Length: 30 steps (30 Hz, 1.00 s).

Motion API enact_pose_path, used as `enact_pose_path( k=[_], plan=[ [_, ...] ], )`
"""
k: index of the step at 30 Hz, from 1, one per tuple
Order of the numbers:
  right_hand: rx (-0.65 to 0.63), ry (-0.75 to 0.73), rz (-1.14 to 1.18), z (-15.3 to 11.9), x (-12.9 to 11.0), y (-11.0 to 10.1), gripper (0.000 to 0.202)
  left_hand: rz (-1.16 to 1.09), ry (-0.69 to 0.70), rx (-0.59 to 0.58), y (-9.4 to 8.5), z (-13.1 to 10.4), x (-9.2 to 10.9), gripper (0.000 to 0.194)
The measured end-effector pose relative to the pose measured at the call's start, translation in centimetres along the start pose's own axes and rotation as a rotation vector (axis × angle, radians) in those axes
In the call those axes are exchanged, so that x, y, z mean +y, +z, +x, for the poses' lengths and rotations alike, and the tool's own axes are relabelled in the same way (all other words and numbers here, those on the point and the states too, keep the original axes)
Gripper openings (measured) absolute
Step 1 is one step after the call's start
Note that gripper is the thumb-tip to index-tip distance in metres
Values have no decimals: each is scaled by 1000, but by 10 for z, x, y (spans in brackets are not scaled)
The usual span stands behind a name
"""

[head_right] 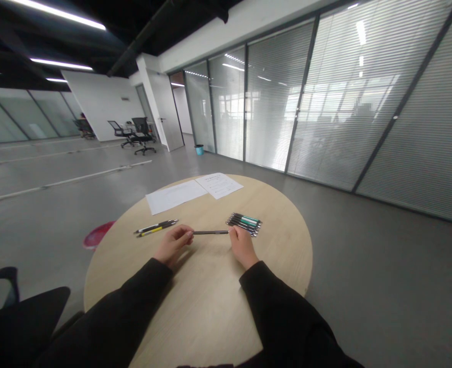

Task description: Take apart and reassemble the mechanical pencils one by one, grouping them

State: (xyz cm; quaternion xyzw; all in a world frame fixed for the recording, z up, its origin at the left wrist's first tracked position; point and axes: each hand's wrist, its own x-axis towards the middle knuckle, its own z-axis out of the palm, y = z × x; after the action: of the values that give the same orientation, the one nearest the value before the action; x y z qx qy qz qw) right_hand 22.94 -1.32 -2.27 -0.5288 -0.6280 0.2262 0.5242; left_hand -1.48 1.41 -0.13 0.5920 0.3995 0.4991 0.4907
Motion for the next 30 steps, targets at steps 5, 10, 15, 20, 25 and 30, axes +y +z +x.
enact_pose_path(
  k=[5, 10, 15, 20, 25, 30],
  plan=[
    [-4, 28, 9, 0, -1, 0, 42, -6, 0, 2, 0, -1, 0, 33],
    [-13, 40, 6, 0, 1, 0, 42, 6, 4, -13, -1, 0, -1, 33],
    [-11, 35, 14, 0, 2, 1, 42, 3, 11, -7, -2, 0, -2, 33],
    [-15, 40, 27, 0, 3, 2, 43, -3, 1, -13, -1, -1, 0, 34],
    [-11, 42, 19, 0, 3, 2, 44, -6, 7, -26, 0, -1, 0, 34],
    [-6, 43, 17, 1, 3, 2, 46, 7, 24, -40, -1, 0, 0, 34]
  ],
)
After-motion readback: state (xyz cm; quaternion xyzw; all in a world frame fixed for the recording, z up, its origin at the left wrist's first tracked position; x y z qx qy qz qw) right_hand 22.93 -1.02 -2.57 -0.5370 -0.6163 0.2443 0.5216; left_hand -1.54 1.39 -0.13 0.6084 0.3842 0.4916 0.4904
